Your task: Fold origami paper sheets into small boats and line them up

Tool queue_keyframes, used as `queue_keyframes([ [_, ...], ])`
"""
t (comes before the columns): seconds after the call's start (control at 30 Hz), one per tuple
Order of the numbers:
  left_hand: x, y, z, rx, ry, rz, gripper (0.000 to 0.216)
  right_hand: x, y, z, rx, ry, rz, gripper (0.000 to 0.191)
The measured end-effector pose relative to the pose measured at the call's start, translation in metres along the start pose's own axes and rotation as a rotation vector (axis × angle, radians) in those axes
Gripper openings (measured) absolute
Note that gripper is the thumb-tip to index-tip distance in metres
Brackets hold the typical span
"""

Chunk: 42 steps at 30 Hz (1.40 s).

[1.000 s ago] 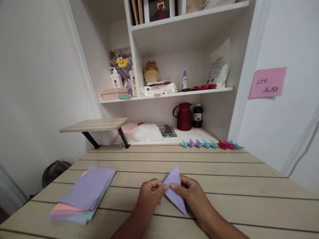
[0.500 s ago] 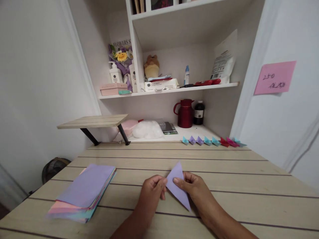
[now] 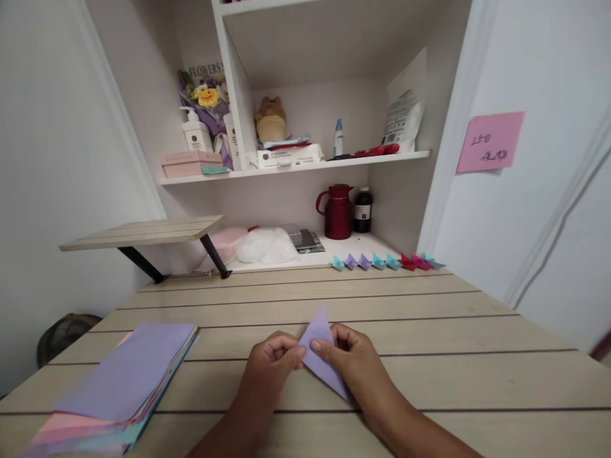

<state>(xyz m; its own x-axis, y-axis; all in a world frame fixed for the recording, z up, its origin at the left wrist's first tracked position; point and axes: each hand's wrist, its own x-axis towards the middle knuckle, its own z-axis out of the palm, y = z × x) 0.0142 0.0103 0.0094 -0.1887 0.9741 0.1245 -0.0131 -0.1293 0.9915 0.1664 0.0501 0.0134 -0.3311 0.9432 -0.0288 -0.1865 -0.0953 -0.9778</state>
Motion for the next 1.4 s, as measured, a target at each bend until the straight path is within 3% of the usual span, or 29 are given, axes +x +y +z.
queue_keyframes([
  [0.27,0.005,-0.003,-0.01,-0.102,-0.045,-0.04,0.02,-0.004,-0.005,0.001,0.124,-0.063,-0.025,0.039],
  [0.47,-0.001,0.011,-0.014,-0.394,-0.213,-0.183,0.03,0.002,-0.021,-0.012,0.187,0.054,-0.186,0.038],
  [0.6,-0.002,0.014,-0.014,-0.471,-0.232,-0.233,0.036,-0.003,-0.033,-0.015,0.134,-0.035,-0.168,0.042],
  [0.83,0.0,0.011,-0.015,-0.41,-0.266,-0.212,0.039,-0.024,-0.047,-0.002,0.112,-0.203,-0.172,0.036],
  [1.07,0.006,0.0,-0.016,-0.304,-0.306,-0.186,0.041,-0.029,-0.056,-0.002,0.113,-0.193,-0.161,0.037],
  [1.4,0.0,0.012,-0.013,-0.19,-0.324,-0.099,0.04,-0.025,-0.055,-0.008,0.059,-0.175,-0.141,0.04],
])
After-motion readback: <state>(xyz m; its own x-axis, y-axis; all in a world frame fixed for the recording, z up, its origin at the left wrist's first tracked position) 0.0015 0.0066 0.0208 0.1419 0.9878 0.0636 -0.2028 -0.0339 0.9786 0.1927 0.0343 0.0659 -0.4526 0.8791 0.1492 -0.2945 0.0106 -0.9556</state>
